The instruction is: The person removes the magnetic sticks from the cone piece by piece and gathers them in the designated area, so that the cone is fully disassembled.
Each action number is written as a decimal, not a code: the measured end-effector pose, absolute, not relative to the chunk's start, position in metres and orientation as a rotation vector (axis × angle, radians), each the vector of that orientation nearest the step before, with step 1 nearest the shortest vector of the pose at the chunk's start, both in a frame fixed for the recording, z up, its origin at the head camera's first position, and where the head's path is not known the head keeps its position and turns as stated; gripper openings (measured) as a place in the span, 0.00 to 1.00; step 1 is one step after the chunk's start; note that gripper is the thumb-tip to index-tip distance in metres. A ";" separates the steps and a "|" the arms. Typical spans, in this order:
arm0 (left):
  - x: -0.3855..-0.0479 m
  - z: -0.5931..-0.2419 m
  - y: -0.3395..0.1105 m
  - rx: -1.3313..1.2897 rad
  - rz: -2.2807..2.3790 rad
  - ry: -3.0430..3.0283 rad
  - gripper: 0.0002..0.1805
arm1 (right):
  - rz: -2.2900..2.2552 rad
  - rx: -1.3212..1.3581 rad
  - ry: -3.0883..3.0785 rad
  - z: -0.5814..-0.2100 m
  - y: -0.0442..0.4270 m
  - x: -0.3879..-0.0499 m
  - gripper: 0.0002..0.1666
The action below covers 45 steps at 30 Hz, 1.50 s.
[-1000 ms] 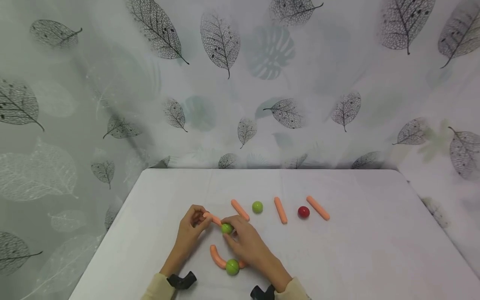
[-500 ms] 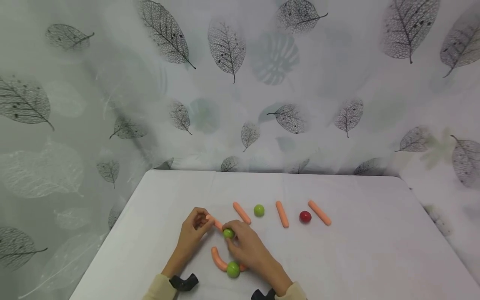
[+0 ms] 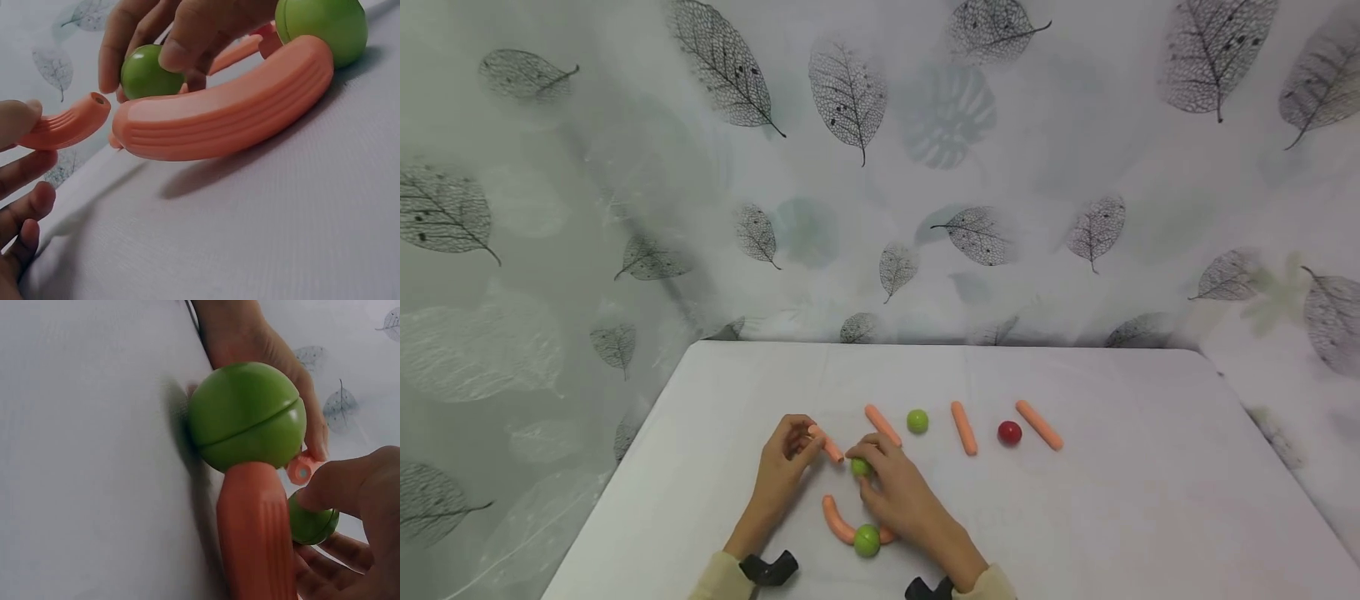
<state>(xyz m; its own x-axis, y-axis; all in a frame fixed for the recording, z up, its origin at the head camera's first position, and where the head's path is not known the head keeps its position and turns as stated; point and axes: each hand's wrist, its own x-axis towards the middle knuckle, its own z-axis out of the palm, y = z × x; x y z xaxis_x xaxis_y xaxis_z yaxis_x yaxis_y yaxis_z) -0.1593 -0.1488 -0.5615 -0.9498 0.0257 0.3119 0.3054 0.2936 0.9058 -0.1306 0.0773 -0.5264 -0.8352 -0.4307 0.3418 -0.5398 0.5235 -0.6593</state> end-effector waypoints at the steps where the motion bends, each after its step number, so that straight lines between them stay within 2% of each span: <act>1: -0.159 -0.561 -0.149 -0.301 -1.697 -2.322 0.15 | 1.187 0.835 -2.619 -0.526 0.078 -0.131 0.23; 9: -0.160 -0.556 -0.144 -0.211 -1.541 -2.438 0.13 | 1.021 0.765 -2.678 -0.518 0.081 -0.151 0.24; 19: -0.164 -0.542 -0.137 -0.116 -1.156 -2.612 0.07 | 0.857 0.891 -2.657 -0.517 0.073 -0.173 0.21; 35: -0.176 -0.534 -0.125 -0.015 -0.955 -2.739 0.09 | 0.717 0.849 -2.738 -0.519 0.069 -0.182 0.21; 45: -0.177 -0.533 -0.123 -0.040 -0.870 -2.772 0.12 | 0.681 0.854 -2.751 -0.516 0.068 -0.183 0.22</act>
<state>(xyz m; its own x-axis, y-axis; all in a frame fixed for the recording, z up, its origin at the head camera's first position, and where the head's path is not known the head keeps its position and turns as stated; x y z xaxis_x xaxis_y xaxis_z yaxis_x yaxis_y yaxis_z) -0.1768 -0.1232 -0.5326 -0.9719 -0.0442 0.2311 0.0958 0.8228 0.5602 -0.1828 0.0677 -0.5156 -0.8185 -0.4901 0.3000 -0.5734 0.7299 -0.3720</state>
